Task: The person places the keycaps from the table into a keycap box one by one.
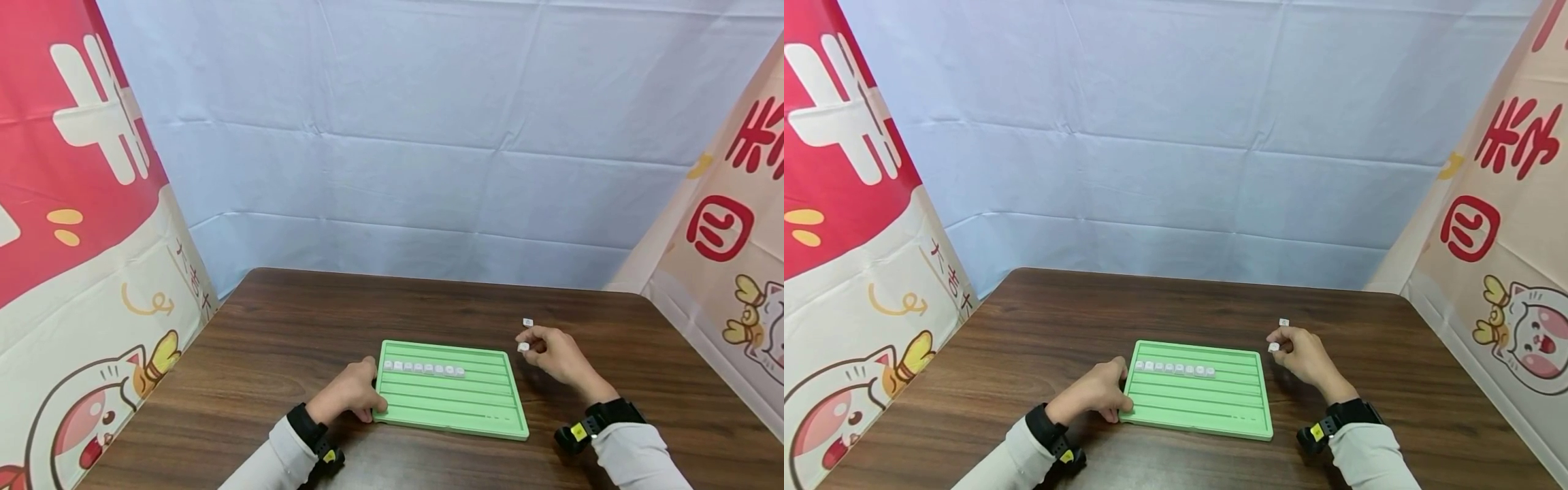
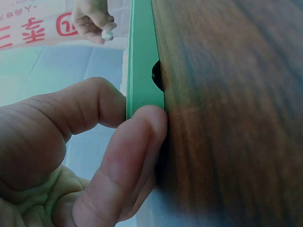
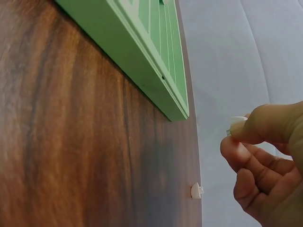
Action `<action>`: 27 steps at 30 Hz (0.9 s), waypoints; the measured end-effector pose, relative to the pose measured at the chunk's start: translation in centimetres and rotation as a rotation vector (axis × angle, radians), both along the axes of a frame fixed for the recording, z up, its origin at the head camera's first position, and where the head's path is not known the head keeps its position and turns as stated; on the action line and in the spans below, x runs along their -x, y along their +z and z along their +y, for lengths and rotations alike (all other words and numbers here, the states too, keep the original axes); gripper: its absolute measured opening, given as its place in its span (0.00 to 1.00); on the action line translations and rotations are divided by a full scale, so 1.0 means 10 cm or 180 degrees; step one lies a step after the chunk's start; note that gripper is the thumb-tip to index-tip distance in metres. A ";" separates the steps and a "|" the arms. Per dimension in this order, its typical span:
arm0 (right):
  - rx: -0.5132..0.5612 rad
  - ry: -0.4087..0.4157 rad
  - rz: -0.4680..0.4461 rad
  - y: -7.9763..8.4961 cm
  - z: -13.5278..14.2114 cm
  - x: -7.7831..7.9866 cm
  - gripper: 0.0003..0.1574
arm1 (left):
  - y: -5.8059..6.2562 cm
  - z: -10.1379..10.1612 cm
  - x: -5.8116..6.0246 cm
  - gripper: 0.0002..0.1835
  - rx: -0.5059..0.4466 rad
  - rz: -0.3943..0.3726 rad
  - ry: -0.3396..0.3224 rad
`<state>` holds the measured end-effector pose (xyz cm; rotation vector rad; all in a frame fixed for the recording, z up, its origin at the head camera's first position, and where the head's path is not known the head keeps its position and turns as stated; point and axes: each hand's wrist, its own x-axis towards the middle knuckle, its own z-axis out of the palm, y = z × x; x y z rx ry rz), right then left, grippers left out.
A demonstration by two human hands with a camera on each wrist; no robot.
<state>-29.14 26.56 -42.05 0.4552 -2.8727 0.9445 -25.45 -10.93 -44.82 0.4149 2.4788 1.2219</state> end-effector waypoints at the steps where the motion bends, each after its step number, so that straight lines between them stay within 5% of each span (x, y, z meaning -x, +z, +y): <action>1: 0.0013 0.0000 0.0003 0.00 0.00 0.00 0.14 | 0.00 0.00 0.00 0.19 0.0001 -0.0001 0.0002; 17: -0.0010 -0.0045 -0.0011 -0.01 -0.04 -0.02 0.12 | -0.02 0.00 0.00 0.21 -0.0037 -0.0023 0.0005; 27: -0.0029 0.0160 -0.0010 -0.04 -0.14 0.00 0.11 | -0.04 0.02 0.02 0.20 -0.0051 0.0002 0.0008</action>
